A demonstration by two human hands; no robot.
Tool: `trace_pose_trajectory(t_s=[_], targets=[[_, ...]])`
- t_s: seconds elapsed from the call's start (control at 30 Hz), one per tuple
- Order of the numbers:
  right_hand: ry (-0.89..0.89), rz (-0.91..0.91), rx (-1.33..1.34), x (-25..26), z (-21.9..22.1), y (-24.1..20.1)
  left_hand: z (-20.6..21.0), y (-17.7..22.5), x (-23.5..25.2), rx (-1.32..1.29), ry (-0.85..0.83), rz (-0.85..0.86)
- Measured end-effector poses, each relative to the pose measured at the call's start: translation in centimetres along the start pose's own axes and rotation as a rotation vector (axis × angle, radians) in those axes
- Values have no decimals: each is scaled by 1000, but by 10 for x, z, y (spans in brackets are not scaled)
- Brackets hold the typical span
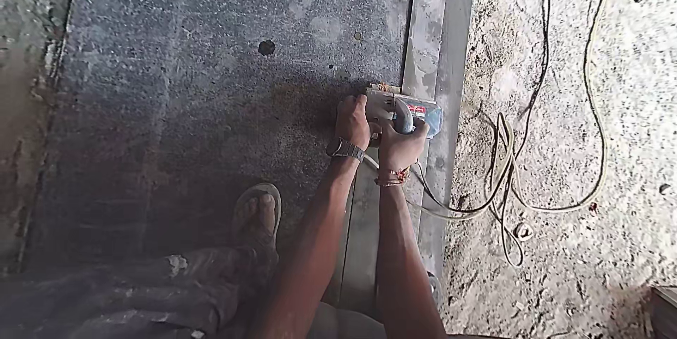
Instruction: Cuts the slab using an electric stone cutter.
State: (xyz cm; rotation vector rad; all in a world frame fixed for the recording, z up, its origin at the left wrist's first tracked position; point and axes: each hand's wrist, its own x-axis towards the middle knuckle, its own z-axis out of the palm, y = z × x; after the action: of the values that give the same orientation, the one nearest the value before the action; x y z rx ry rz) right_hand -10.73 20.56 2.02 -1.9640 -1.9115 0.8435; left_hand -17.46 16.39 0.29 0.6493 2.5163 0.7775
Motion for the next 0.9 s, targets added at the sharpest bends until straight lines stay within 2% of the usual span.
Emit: trace_pose_trajectory(t_s=[0.4, 0.9], targets=[[0, -13, 21, 6, 5, -2, -2, 4, 21, 35, -86, -55], [-16, -1, 29, 11, 6, -11, -5, 7, 33, 56, -83, -43]])
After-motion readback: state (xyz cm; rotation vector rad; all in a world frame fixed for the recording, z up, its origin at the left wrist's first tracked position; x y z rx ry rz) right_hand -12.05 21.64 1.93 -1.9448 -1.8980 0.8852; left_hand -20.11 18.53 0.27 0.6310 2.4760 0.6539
